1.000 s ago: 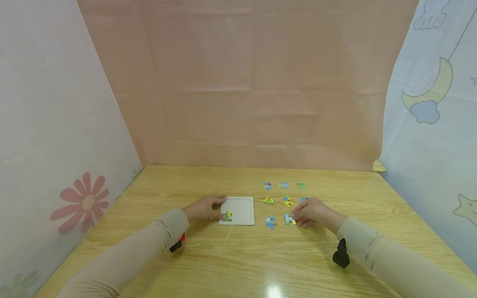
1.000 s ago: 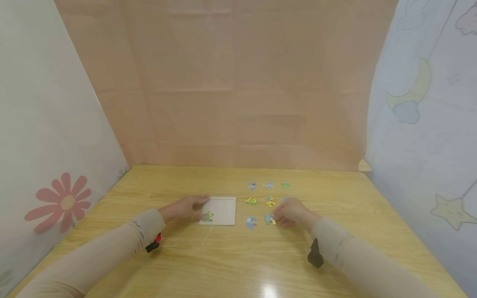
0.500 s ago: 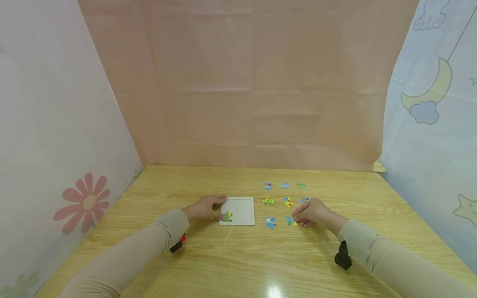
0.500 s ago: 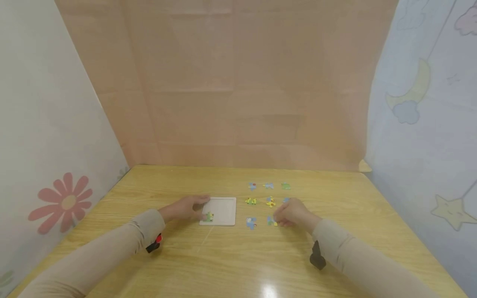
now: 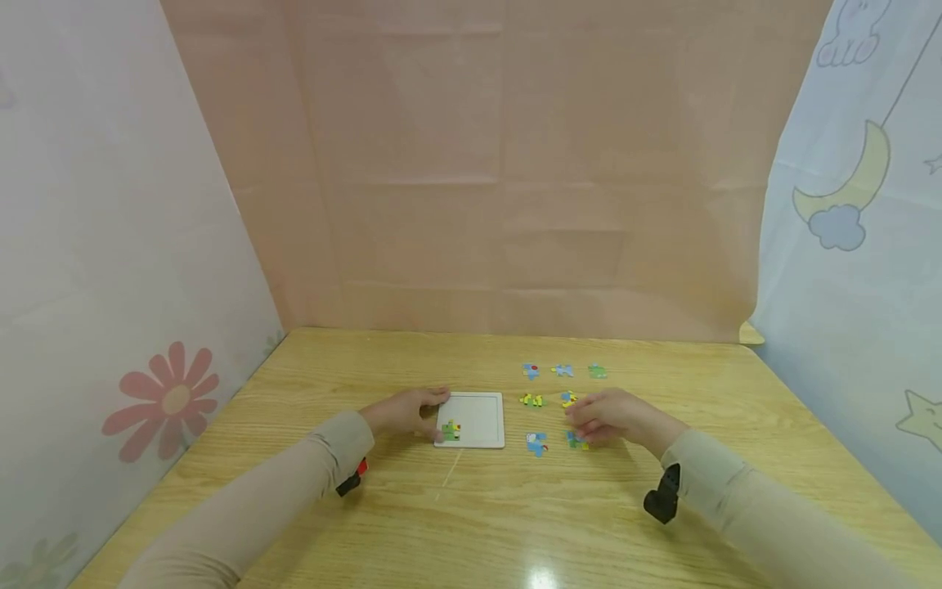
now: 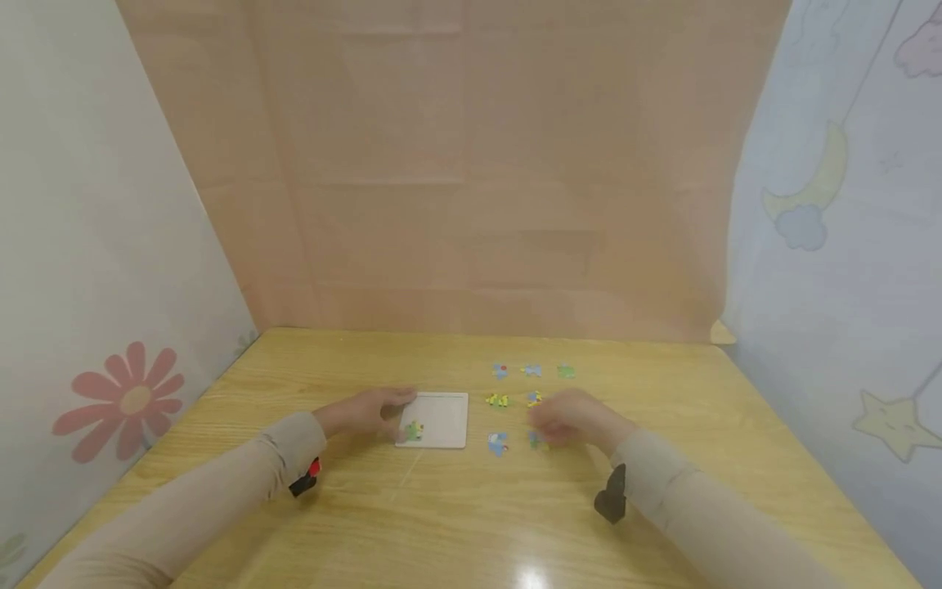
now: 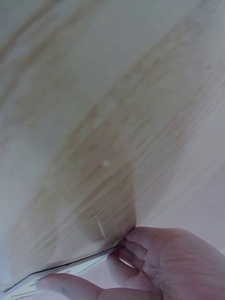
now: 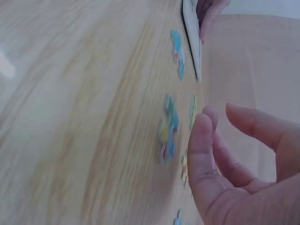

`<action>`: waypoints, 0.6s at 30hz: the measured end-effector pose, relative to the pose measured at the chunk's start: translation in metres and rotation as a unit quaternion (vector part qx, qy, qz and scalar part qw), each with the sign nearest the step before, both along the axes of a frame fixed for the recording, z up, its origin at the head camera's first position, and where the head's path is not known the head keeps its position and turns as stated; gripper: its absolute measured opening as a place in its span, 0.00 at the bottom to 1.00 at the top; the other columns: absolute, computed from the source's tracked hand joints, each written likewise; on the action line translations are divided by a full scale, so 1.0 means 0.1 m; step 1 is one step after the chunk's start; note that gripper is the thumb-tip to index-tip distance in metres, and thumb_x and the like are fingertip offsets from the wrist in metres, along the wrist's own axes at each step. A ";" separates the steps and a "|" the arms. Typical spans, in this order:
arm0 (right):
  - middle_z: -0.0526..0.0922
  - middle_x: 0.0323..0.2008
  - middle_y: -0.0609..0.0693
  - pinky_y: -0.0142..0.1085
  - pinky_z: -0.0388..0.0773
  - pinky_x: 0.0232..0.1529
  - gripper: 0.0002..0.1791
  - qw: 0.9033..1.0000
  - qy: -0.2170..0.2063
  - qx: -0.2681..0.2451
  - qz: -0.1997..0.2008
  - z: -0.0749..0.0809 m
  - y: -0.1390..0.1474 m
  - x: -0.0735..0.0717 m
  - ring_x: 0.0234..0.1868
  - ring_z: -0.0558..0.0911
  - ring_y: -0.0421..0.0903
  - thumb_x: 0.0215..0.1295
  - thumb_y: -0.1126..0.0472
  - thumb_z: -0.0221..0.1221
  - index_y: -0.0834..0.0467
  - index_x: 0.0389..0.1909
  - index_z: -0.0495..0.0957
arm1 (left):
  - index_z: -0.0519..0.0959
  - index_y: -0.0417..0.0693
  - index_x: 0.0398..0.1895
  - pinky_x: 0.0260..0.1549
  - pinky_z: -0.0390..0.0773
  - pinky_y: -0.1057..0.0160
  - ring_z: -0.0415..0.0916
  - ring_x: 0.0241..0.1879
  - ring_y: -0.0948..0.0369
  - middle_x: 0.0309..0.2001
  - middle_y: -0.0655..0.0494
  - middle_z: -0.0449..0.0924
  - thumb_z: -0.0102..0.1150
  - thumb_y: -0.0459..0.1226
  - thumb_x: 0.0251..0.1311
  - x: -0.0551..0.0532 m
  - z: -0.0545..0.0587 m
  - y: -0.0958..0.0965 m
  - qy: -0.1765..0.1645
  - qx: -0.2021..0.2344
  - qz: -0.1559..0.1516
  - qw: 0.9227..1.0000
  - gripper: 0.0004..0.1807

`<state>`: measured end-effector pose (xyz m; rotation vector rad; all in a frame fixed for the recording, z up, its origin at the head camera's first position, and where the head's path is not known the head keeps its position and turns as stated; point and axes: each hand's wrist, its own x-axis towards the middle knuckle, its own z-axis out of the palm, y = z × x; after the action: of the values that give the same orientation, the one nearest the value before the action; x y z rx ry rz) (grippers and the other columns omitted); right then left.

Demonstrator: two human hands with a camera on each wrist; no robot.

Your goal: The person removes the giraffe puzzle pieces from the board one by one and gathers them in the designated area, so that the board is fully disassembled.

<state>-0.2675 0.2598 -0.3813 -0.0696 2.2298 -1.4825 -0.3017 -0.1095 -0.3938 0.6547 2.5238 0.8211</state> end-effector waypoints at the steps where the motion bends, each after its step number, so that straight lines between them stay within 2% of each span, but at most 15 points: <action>1: 0.84 0.31 0.50 0.34 0.84 0.37 0.20 1.000 0.000 -0.003 0.005 0.00 -0.03 -0.01 0.31 0.83 0.42 0.65 0.63 0.61 0.73 0.53 0.76 | 0.58 0.46 0.74 0.73 0.52 0.48 0.44 0.76 0.49 0.77 0.55 0.50 0.71 0.41 0.51 -0.01 0.00 0.00 0.001 -0.003 -0.001 1.000 0.47; 8: 0.84 0.31 0.48 0.34 0.84 0.40 0.21 0.999 -0.006 -0.034 0.042 0.02 -0.25 -0.05 0.31 0.83 0.40 0.67 0.64 0.58 0.75 0.55 0.74 | 0.58 0.49 0.74 0.73 0.51 0.48 0.43 0.77 0.50 0.77 0.57 0.49 0.72 0.43 0.47 -0.04 -0.05 -0.03 0.008 -0.011 -0.006 1.000 0.50; 12: 0.83 0.31 0.49 0.36 0.84 0.42 0.18 0.998 -0.005 -0.047 0.049 0.03 -0.39 -0.10 0.32 0.82 0.41 0.68 0.64 0.57 0.74 0.52 0.75 | 0.58 0.48 0.74 0.73 0.52 0.48 0.45 0.76 0.49 0.77 0.55 0.50 0.73 0.43 0.46 -0.05 -0.08 -0.04 0.020 -0.001 -0.011 1.000 0.50; 18: 0.83 0.33 0.52 0.37 0.84 0.44 0.22 0.996 -0.008 -0.072 0.053 0.03 -0.63 -0.22 0.33 0.83 0.42 0.69 0.64 0.56 0.75 0.57 0.72 | 0.59 0.46 0.74 0.72 0.55 0.47 0.46 0.76 0.47 0.77 0.53 0.51 0.73 0.44 0.47 -0.05 -0.10 -0.05 0.040 0.000 -0.026 0.999 0.50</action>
<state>-0.2898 0.1970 -0.3780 -0.2174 2.0699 -1.5780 -0.3066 -0.1145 -0.4042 0.7640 2.5668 0.7910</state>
